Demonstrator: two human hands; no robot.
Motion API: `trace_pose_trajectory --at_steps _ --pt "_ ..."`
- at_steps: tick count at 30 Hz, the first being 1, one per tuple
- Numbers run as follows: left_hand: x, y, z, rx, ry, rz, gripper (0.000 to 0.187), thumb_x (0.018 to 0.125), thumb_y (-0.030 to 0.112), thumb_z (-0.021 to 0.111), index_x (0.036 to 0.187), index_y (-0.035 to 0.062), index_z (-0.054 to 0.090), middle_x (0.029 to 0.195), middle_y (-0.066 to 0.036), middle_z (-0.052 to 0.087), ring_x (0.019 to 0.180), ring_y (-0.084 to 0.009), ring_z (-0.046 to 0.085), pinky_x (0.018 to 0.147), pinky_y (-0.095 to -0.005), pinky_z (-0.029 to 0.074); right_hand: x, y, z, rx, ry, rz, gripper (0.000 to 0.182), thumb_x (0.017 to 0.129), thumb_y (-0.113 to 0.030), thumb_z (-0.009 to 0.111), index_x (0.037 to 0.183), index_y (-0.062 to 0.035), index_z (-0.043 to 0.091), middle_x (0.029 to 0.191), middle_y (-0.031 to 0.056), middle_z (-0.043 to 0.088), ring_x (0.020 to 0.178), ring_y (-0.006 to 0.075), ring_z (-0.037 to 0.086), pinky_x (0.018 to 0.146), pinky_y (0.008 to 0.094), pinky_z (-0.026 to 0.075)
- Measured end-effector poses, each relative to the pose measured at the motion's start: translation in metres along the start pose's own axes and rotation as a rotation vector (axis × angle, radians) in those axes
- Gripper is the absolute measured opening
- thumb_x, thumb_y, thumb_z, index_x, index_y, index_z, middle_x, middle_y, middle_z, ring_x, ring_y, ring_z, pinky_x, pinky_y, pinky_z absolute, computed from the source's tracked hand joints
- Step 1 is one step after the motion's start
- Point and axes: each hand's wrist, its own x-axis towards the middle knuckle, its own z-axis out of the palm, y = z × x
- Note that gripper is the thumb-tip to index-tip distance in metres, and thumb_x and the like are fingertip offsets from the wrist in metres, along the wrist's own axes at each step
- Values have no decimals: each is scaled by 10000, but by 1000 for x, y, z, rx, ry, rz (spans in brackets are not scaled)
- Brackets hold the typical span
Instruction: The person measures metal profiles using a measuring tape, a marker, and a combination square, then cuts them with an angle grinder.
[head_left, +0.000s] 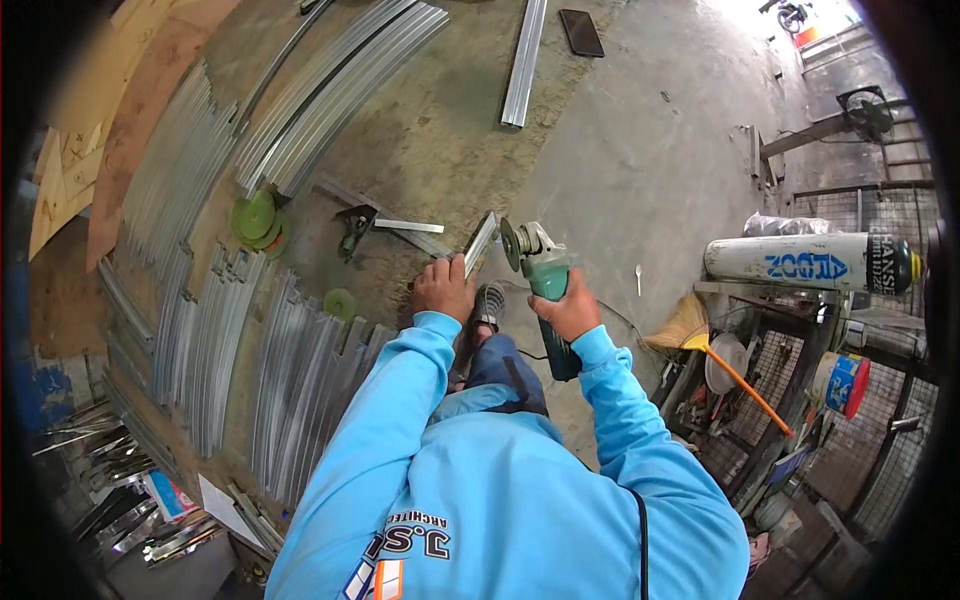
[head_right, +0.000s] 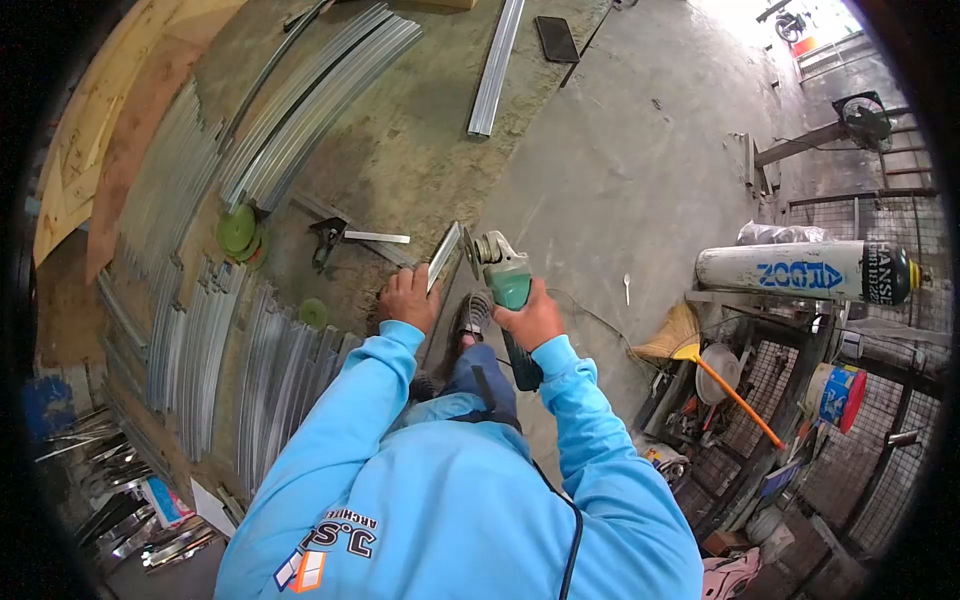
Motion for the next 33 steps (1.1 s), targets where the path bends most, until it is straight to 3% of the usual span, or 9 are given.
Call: trace_pose_trajectory --at_steps 5,7,10,13,23,26,27,30,33 --pt "-1 -2 -2 -11 5 12 431 802 306 764 1138 118 572 942 -98 546 856 -310 584 726 -461 494 -1 4 9 34 -4 -31 697 715 -386 841 1204 6 536 988 233 695 895 361 695 809 433 540" --pt "0 -3 -2 -37 -16 -9 437 809 289 753 1168 113 579 961 -102 551 883 -317 583 747 -463 495 0 1 9 -1 -29 -20 790 702 -391 827 1260 46 479 1019 271 688 931 428 683 815 456 537" --pt "-2 -2 -1 -56 -43 -27 446 812 271 744 1195 105 585 978 -108 556 909 -324 583 766 -467 495 -3 -9 8 43 -40 42 792 706 -405 826 1256 48 480 1012 267 691 924 426 685 808 453 539" --pt "-2 -2 -1 -47 -46 -25 445 811 271 742 1192 102 584 976 -108 556 906 -326 583 765 -469 495 1 4 15 -52 37 -62 756 719 -395 826 1234 43 488 998 268 693 919 426 688 800 453 542" --pt "-1 -2 1 -65 13 -13 397 832 279 724 1162 95 601 978 -113 559 895 -329 578 782 -478 491 7 -6 10 -38 -3 -34 687 726 -368 827 1191 19 501 990 275 695 913 434 692 779 462 543" --pt "-2 -3 -2 -91 8 -18 418 841 288 719 1187 96 586 971 -113 554 906 -328 576 792 -476 482 9 -17 6 96 8 -56 644 721 -331 831 1187 -4 531 974 237 698 884 381 698 772 443 541" --pt "-2 -3 -3 -95 -25 -24 429 842 291 721 1197 95 580 974 -114 553 908 -328 575 792 -472 479 5 -23 5 -5 77 -69 596 722 -301 837 1161 -5 563 902 175 693 780 288 688 714 401 541" --pt "-2 -7 -2 -108 -46 -18 442 848 302 723 1207 95 570 981 -117 549 908 -326 572 783 -463 473 0 -22 3 27 72 -98 650 713 -329 842 1187 -3 539 988 223 692 886 367 694 779 435 538" --pt "-3 -5 -3 -96 -55 -25 430 850 300 722 1197 100 566 976 -113 544 906 -323 570 786 -466 471 -2 -21 3 14 66 -91 644 718 -324 844 1184 -1 539 991 224 696 895 372 698 788 432 540"
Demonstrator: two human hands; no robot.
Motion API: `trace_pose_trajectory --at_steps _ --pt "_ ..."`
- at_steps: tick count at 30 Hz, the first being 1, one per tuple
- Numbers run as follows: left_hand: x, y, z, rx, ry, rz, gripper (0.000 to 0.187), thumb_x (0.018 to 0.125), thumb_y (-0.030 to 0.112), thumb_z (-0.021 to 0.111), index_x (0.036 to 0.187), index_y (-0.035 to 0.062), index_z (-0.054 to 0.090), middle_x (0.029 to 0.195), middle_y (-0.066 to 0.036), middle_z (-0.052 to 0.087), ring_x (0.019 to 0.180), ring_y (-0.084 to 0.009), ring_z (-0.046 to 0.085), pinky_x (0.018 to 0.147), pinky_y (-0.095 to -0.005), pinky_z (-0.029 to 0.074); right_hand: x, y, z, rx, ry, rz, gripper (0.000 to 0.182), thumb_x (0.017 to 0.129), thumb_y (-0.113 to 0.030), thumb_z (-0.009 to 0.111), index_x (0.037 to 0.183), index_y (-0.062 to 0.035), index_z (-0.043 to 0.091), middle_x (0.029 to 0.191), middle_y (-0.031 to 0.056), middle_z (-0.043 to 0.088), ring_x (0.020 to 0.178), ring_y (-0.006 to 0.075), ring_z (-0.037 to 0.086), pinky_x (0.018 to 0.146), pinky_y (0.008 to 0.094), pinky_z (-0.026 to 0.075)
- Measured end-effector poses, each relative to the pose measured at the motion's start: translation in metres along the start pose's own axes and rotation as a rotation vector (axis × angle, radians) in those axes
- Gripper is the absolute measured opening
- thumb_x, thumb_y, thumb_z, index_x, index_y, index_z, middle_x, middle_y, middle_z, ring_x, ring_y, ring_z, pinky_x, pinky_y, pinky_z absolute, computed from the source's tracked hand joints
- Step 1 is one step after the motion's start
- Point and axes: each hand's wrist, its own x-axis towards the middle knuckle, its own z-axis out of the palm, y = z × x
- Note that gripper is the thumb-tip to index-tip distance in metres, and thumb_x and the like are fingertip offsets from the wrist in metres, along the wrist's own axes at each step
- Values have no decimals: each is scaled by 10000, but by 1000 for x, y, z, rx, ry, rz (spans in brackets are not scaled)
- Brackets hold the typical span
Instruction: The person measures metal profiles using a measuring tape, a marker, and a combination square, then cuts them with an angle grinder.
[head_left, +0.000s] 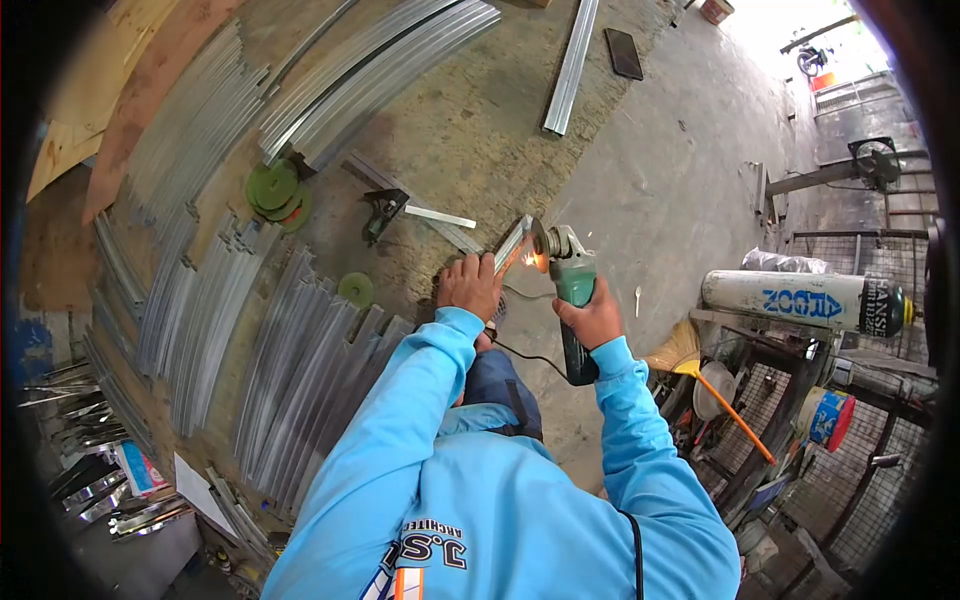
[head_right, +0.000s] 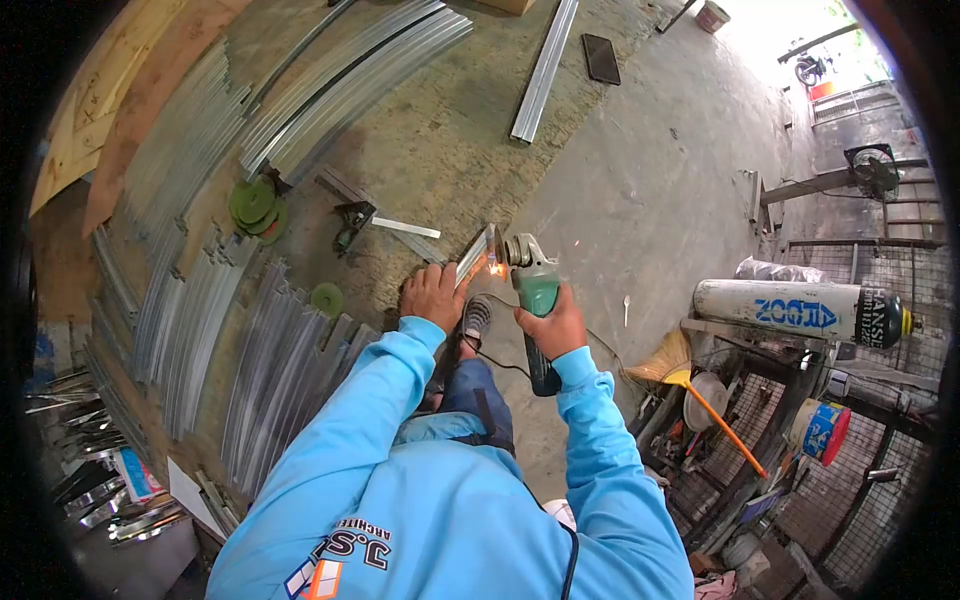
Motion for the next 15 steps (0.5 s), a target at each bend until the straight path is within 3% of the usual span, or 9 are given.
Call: trace_pose_trajectory --at_steps 15 --pt "1 2 3 43 -1 -22 432 837 308 733 1187 110 577 950 -102 547 921 -320 569 793 -467 473 7 5 4 -31 -53 -25 614 743 -278 836 1194 13 537 1021 229 710 920 358 712 791 424 551"
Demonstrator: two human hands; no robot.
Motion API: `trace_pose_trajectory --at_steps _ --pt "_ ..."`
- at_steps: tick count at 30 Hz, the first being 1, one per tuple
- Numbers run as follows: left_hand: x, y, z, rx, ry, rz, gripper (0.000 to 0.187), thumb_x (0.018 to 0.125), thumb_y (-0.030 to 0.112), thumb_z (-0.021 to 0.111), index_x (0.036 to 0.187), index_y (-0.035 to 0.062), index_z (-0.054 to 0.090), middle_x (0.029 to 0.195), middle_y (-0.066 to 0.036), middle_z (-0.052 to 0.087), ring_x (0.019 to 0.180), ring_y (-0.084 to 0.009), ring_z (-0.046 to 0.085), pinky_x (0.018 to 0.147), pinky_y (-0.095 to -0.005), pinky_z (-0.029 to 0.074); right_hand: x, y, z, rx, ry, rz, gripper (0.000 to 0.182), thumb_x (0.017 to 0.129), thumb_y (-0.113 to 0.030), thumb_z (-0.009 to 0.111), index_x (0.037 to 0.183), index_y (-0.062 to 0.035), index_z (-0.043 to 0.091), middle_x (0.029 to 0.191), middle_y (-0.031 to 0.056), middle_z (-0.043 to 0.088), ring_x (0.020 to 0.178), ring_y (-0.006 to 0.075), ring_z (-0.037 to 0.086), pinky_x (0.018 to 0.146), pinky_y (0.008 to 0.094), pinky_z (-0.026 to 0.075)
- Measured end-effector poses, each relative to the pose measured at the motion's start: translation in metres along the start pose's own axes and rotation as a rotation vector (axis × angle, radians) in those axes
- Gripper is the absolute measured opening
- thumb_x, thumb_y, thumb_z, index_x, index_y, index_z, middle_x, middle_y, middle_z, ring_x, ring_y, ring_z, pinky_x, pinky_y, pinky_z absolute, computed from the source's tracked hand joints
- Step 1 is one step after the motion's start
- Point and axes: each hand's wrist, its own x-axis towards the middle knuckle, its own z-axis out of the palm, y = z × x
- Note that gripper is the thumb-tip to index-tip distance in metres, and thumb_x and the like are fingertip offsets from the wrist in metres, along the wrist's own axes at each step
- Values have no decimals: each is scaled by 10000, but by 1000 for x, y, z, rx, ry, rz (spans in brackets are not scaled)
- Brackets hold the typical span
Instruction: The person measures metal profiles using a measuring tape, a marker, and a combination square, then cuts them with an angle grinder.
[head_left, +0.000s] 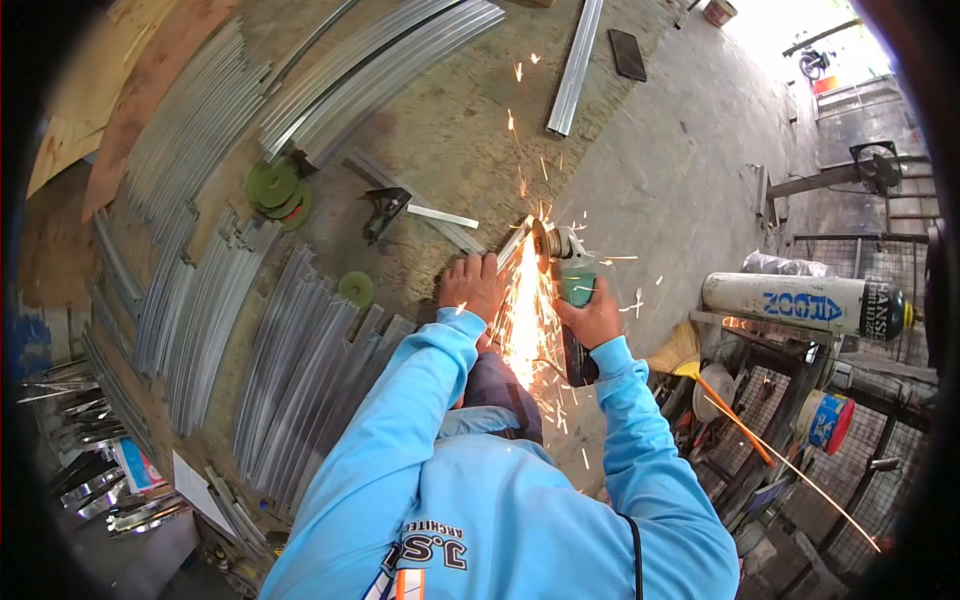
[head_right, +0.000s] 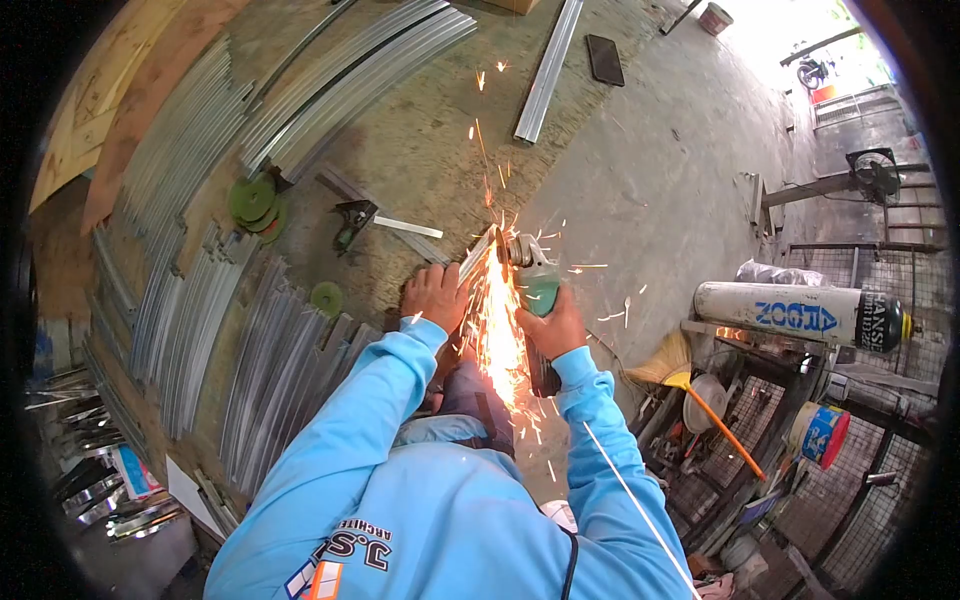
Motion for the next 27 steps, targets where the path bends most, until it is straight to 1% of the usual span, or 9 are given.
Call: trace_pose_trajectory --at_steps 4,12,14,16,20,21,24,26,27 --pt "-3 -4 9 -38 120 36 431 838 304 724 1193 108 579 974 -105 565 927 -324 573 801 -488 480 13 7 3 92 -49 -50 654 753 -287 828 1220 40 508 1035 240 707 926 366 711 790 426 550" --pt "-1 -3 5 -4 16 12 385 838 292 716 1162 130 586 979 -92 563 916 -308 577 773 -472 488 27 9 10 37 47 -60 746 707 -320 843 1300 -3 523 1029 233 717 947 377 710 799 440 560" --pt "-2 -4 5 -15 78 21 374 846 298 713 1159 138 585 976 -86 558 907 -306 576 751 -467 488 30 14 12 173 37 -163 738 696 -327 847 1286 -6 540 1030 227 718 950 377 711 801 439 560" --pt "-2 -4 6 1 37 20 391 852 314 716 1172 138 575 978 -81 553 906 -299 573 746 -465 486 28 19 12 -4 64 -43 711 712 -326 847 1275 -13 546 1055 220 717 969 366 709 809 430 559" --pt "-3 -4 12 6 82 22 416 857 327 717 1196 139 565 989 -78 551 909 -293 570 738 -463 482 34 8 14 131 -5 32 670 747 -298 828 1277 -16 532 1058 198 717 953 345 708 813 424 556" --pt "-3 -3 10 3 68 19 425 857 329 717 1204 138 562 991 -78 552 914 -292 570 743 -464 480 26 -8 5 -45 59 -55 650 745 -287 819 1267 -22 538 1053 186 717 942 326 711 807 422 557" --pt "-2 -2 1 4 17 16 436 858 335 715 1214 137 560 992 -75 554 924 -291 569 758 -465 476 25 -25 -4 78 -10 -123 607 743 -242 810 1252 -34 553 1052 171 716 931 297 711 798 409 559" --pt "-2 -2 1 10 -18 11 438 860 339 712 1216 137 559 991 -73 556 928 -291 569 767 -466 474 34 6 13 -113 63 -11 562 742 -177 795 1237 -37 568 1043 154 711 919 271 704 795 386 557" --pt "-2 -2 4 1 -19 -2 442 858 343 711 1217 136 556 991 -71 557 936 -290 569 776 -465 471 41 22 18 76 15 -39 569 736 -187 800 1234 -32 570 1036 152 710 914 274 701 796 387 556"
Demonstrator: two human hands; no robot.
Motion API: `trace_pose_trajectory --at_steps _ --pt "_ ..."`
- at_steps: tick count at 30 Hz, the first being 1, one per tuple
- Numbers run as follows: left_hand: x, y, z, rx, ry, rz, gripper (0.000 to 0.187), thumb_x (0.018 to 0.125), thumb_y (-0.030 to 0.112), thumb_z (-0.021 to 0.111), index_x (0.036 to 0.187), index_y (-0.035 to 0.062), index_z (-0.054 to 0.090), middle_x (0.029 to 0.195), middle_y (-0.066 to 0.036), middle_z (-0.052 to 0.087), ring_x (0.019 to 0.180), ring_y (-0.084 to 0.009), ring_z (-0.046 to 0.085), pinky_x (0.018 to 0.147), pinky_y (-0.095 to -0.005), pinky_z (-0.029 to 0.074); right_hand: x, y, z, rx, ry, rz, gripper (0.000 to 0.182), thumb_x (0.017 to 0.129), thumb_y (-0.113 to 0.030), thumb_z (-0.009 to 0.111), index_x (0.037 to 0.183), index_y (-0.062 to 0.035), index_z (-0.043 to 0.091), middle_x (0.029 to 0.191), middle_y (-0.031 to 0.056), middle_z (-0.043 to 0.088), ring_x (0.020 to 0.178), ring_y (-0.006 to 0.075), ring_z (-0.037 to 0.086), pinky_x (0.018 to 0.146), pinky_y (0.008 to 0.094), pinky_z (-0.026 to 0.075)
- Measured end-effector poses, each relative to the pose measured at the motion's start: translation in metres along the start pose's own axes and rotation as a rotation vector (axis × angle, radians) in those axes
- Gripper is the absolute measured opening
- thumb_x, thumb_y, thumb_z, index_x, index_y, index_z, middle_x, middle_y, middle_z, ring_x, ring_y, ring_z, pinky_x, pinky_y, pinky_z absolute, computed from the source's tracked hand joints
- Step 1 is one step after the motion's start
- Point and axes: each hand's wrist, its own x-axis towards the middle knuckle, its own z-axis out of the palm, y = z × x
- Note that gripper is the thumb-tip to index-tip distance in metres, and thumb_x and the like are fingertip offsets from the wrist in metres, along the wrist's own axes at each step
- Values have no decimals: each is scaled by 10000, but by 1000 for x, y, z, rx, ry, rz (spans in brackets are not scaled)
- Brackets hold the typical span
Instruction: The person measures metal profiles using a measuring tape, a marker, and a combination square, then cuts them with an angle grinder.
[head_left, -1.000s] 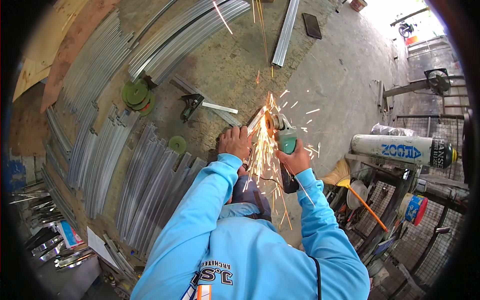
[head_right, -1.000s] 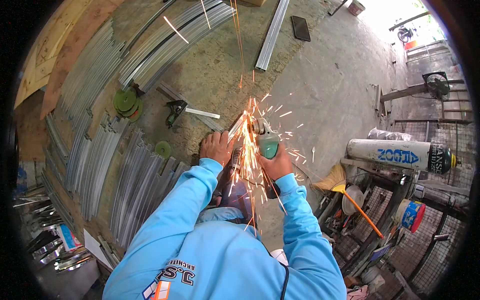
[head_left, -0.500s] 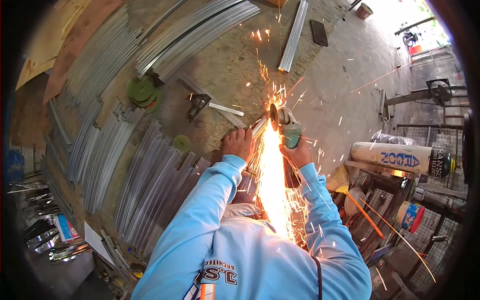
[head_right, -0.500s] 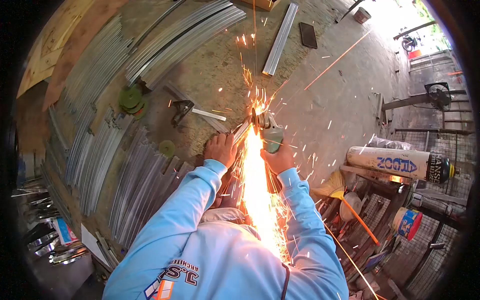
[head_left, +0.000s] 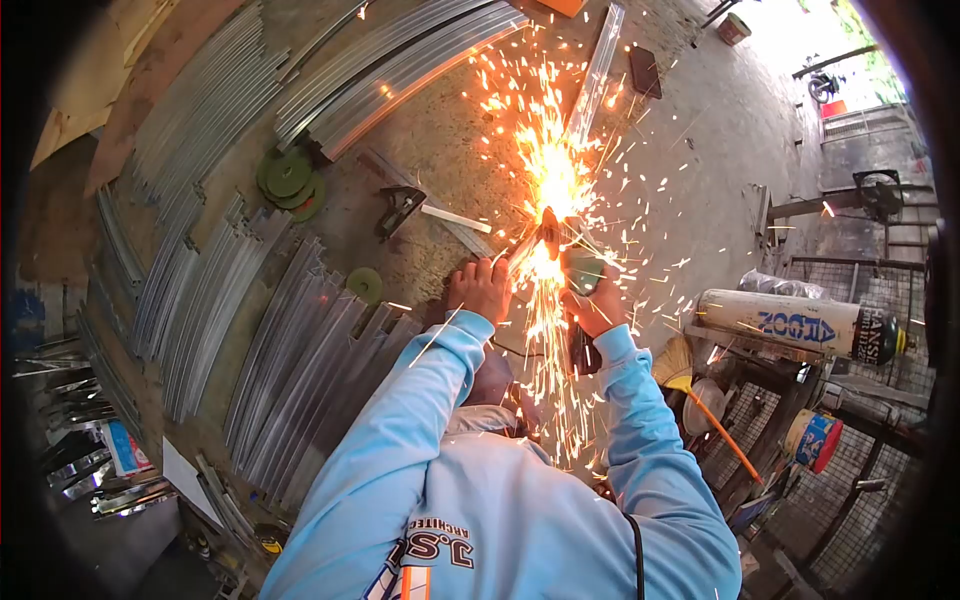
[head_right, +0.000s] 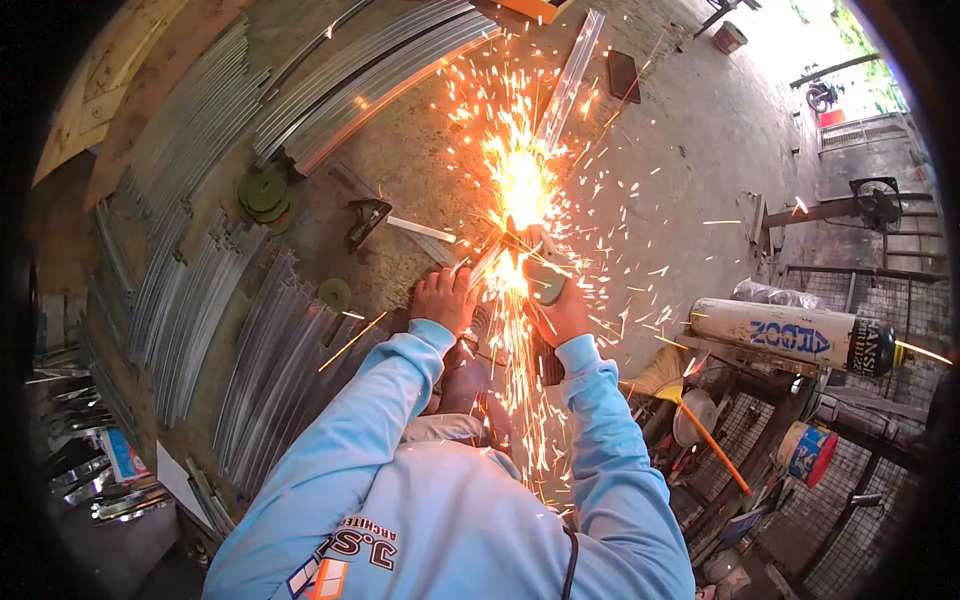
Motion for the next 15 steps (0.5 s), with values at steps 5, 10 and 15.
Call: trace_pose_trajectory --at_steps 5,10,15 --pt "-1 -1 -2 -42 17 10 436 863 348 700 1217 141 552 993 -69 559 953 -291 568 785 -462 466 -1 -28 -9 -37 33 -42 654 723 -326 823 1235 -13 562 1016 170 713 895 311 704 790 422 551" --pt "2 0 -1 -17 -43 -34 392 862 353 703 1162 144 563 1005 -74 562 966 -293 569 805 -473 471 -3 -42 -12 -114 22 57 619 719 -327 824 1175 -3 558 973 221 706 887 348 706 783 420 546" --pt "2 1 -2 -43 -30 -29 392 854 348 716 1149 133 571 1016 -79 563 972 -293 572 807 -476 476 -23 -25 -12 -49 -16 94 628 715 -338 821 1170 8 561 978 207 702 890 344 701 791 425 546"
